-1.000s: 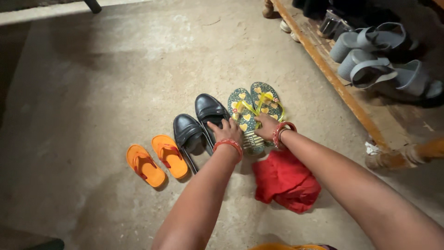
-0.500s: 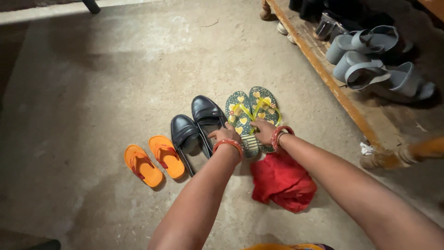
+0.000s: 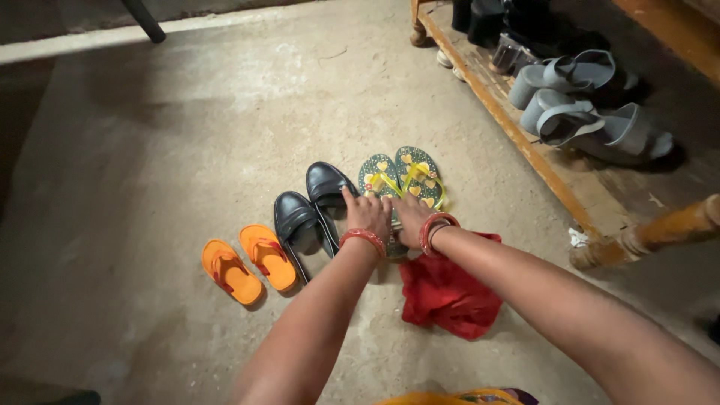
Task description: The person removes several pairs of shoes from a wooden rack and places them on the floor. They then use a red cloth to wipe and clean the shoes one by one.
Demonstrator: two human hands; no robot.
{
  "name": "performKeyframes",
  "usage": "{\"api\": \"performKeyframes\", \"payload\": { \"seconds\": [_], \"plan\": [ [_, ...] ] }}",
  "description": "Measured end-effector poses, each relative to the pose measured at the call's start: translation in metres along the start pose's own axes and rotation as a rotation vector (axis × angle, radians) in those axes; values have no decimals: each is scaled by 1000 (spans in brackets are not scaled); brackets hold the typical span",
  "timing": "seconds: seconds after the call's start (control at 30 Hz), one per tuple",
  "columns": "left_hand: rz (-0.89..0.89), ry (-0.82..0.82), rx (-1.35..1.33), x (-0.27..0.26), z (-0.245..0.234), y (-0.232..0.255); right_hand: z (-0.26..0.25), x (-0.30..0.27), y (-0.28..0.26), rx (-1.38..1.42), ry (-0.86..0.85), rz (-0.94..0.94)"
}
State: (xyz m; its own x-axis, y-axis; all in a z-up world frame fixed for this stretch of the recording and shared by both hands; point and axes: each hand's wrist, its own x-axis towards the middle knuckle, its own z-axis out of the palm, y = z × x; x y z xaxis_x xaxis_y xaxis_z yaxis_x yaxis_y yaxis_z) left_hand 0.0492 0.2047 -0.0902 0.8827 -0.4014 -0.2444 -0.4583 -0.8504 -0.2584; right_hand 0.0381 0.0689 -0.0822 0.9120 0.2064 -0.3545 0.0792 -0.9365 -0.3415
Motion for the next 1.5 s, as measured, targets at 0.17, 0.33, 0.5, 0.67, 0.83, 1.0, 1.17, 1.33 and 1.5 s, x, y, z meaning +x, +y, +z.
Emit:
{"api": "performKeyframes", "payload": {
  "seconds": [0.17,0.33,0.5,0.67,0.83,1.0,1.17,1.33,1.5],
  "plan": [
    [30,123,71,-7,-26,2,-13,-10,5,45,130,-21],
    [72,160,69,-11,-51,13,-30,-20,14,-81,50,63],
    [103,194,34,-9,-68,29,-42,-31,24,-62,133,60],
    [154,178,83,-1,-86,40,-50,-44,36,-86,246,46],
    [157,250,67,1,-97,52,-66,-51,48,-146,347,87],
    [159,240,50,9,-109,61,-84,-56,68,-142,375,216],
    [168,252,50,12,-123,66,-109,-53,94,-128,564,257],
    [166,199,12,16,-131,73,-131,-56,117,-231,761,254],
    [191,350,-42,15,-131,82,-137,-63,134,-47,773,323]
  ]
}}
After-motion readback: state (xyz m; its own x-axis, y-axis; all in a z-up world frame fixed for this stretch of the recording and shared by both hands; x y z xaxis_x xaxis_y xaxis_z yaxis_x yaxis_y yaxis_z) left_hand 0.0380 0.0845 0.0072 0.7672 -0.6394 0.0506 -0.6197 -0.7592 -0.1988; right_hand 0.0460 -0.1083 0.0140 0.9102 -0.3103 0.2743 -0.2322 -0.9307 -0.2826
